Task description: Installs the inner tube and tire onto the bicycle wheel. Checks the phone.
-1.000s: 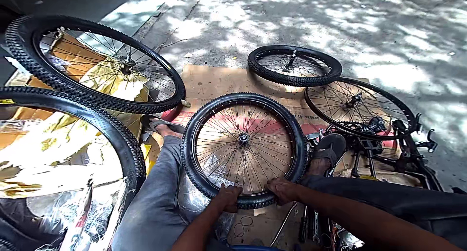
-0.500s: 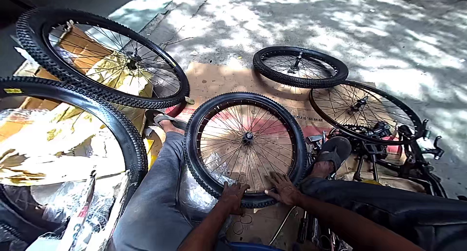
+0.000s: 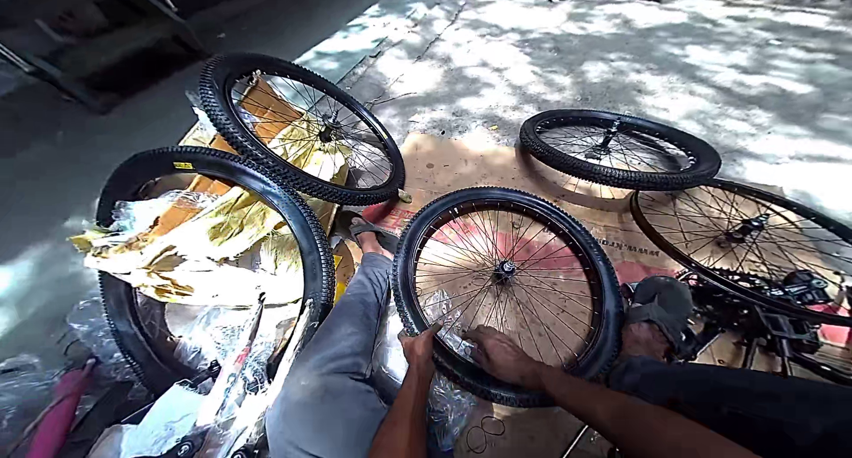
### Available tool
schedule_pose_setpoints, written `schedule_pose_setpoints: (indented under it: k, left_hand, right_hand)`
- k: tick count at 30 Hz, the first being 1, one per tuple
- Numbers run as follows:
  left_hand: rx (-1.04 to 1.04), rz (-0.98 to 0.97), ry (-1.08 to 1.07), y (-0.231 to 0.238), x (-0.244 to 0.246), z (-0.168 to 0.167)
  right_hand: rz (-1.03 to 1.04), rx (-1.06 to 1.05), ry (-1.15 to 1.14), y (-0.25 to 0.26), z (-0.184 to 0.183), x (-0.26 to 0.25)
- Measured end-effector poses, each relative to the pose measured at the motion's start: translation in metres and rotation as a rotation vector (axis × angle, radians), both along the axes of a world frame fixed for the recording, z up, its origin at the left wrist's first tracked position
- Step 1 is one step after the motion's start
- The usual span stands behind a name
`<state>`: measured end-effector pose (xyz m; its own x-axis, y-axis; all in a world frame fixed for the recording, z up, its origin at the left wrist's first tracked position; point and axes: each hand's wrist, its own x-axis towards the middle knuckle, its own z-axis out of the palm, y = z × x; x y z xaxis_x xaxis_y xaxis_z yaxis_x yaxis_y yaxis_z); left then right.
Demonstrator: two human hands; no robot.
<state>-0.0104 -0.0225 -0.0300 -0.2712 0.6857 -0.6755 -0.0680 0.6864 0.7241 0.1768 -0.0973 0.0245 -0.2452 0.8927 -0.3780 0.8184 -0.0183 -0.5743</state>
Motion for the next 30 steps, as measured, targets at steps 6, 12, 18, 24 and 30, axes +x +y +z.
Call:
schedule_pose_setpoints:
  k: [6,12,18,24,30]
  left_hand:
    - [-0.069,-0.166,-0.221,0.006,-0.021,-0.007]
    - [-0.086,-0.189,-0.52,0.009,-0.04,-0.024]
    - [-0.121,-0.168,-0.566,0.002,-0.039,-0.027]
    - [0.084,0.002,0.159,0.027,-0.016,0.002]
    - [0.093,-0.495,0.717,0.137,0.007,0.04]
  right_hand:
    - [0.062,-0.503,0.157,0.032,-0.036,-0.031]
    - [-0.044,-0.43,0.103,0.028,-0.047,-0.04]
    - [-0.158,-0.333,0.023,0.016,-0.059,-0.05]
    - [-0.111,-0.321,0.034,0.004,-0.068,-0.038]
    - [-0.039,-0.337,0.036,-0.005,-0.069,-0.024]
